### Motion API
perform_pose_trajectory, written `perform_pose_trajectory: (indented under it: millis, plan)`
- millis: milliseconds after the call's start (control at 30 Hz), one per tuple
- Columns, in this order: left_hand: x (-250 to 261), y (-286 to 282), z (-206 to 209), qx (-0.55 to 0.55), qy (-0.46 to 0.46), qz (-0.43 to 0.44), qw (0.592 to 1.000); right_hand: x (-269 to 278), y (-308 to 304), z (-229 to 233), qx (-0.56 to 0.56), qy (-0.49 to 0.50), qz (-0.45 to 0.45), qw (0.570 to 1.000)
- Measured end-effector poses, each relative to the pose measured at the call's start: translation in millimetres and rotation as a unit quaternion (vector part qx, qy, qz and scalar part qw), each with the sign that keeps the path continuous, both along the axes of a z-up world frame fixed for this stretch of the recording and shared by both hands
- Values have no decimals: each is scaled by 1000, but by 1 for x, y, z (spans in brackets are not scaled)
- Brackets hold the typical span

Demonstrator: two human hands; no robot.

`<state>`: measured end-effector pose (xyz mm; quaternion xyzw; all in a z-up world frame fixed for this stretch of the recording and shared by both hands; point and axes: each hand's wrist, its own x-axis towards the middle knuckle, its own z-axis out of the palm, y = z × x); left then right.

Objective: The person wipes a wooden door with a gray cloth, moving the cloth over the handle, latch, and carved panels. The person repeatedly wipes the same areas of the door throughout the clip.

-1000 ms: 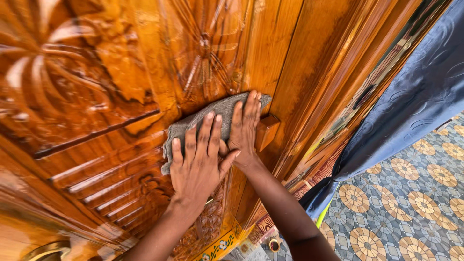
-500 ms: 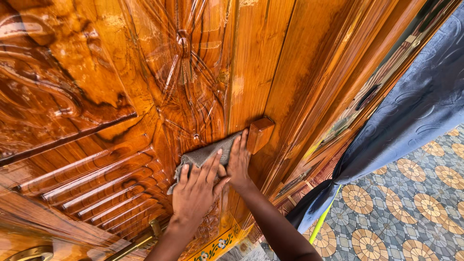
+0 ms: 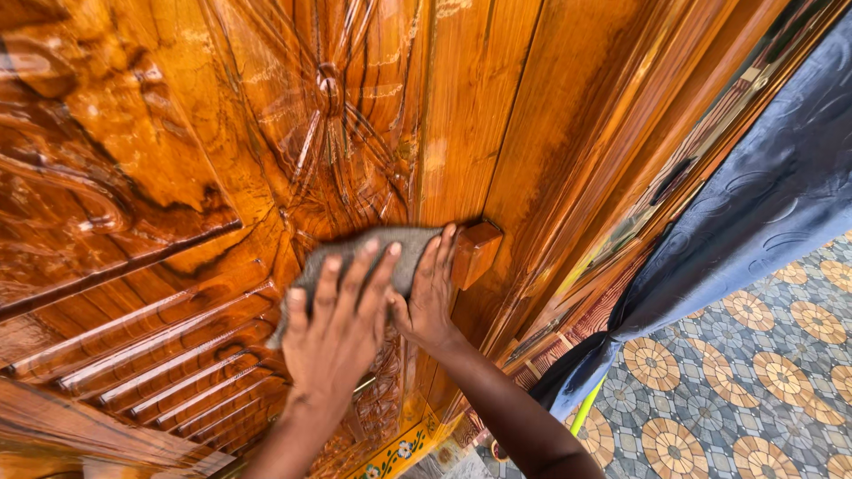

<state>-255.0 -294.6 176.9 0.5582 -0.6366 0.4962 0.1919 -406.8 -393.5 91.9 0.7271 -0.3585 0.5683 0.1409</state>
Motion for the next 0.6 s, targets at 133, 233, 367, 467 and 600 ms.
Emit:
perform_pose_trajectory:
  millis: [133,233,367,467,600]
  plan:
    - [-8,3,12,-15,-7,64,998,10,8,14,2,-34,52,998]
    - [-14,-12,-15,8,-1,49,999,-2,-10,-22,-14,25,27,999]
    - [-20,-22,-97,84,-1,11,996,-28,-34,-110,17,91,11,996]
    - [-28,-20,-159,166,-19,-12,986,-33,-21,-174,34,106,2,994]
    - [-36,5,-191,221,66,-74,970,-26,21,-211,177,127,5,976]
